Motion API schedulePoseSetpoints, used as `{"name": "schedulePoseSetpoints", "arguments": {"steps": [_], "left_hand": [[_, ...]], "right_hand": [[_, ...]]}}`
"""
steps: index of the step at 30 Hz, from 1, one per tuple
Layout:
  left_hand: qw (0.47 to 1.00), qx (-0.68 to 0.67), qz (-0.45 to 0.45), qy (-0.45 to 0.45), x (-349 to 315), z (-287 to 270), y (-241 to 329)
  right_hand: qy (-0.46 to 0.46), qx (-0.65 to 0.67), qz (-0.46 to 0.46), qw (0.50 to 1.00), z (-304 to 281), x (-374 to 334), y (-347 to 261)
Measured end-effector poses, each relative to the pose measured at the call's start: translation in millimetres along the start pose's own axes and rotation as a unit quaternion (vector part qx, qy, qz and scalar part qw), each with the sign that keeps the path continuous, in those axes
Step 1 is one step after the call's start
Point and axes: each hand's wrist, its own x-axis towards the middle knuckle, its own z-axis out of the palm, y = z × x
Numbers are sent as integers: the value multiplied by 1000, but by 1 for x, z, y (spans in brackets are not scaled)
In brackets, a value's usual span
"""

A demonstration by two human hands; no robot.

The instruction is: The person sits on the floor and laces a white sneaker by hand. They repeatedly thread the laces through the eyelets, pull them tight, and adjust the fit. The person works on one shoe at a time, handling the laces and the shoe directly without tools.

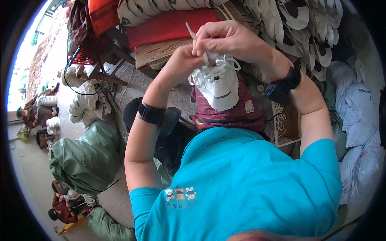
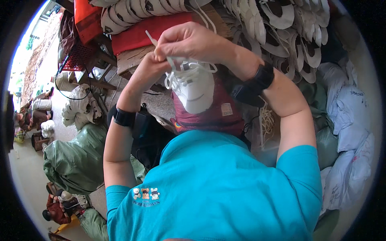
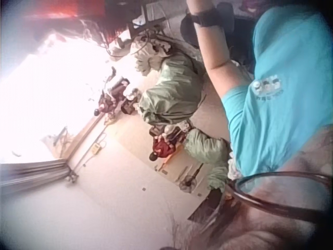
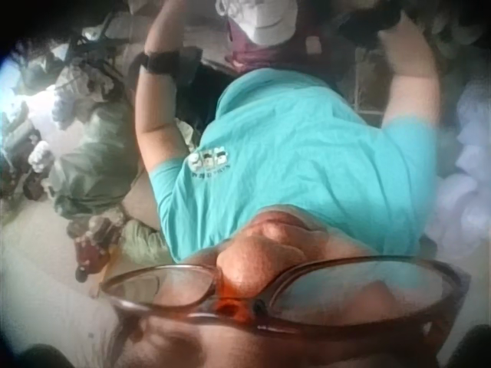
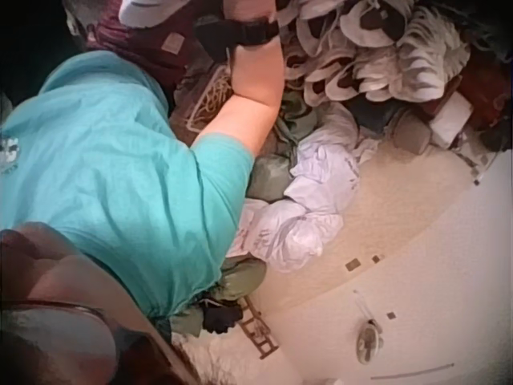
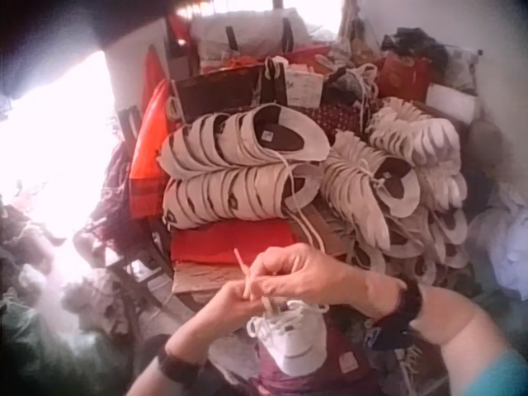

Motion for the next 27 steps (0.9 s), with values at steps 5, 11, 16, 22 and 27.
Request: {"name": "schedulePoseSetpoints", "arguments": {"steps": [5, 11, 16, 22, 27], "left_hand": [[997, -37, 61, 28, 6, 1, -23], [869, -440, 87, 208, 7, 7, -44], [794, -558, 59, 233, -18, -33, -88], [902, -331, 16, 277, -42, -34, -90], [953, -154, 8, 261, -44, -23, -88]], "right_hand": [[81, 107, 88, 987, 7, -4, 9], [279, 264, 149, 911, -31, -20, 55], [235, 20, 205, 950, -50, -54, 67], [167, -111, 280, 939, -47, -80, 73], [157, -238, 197, 938, -39, -79, 76]]}}
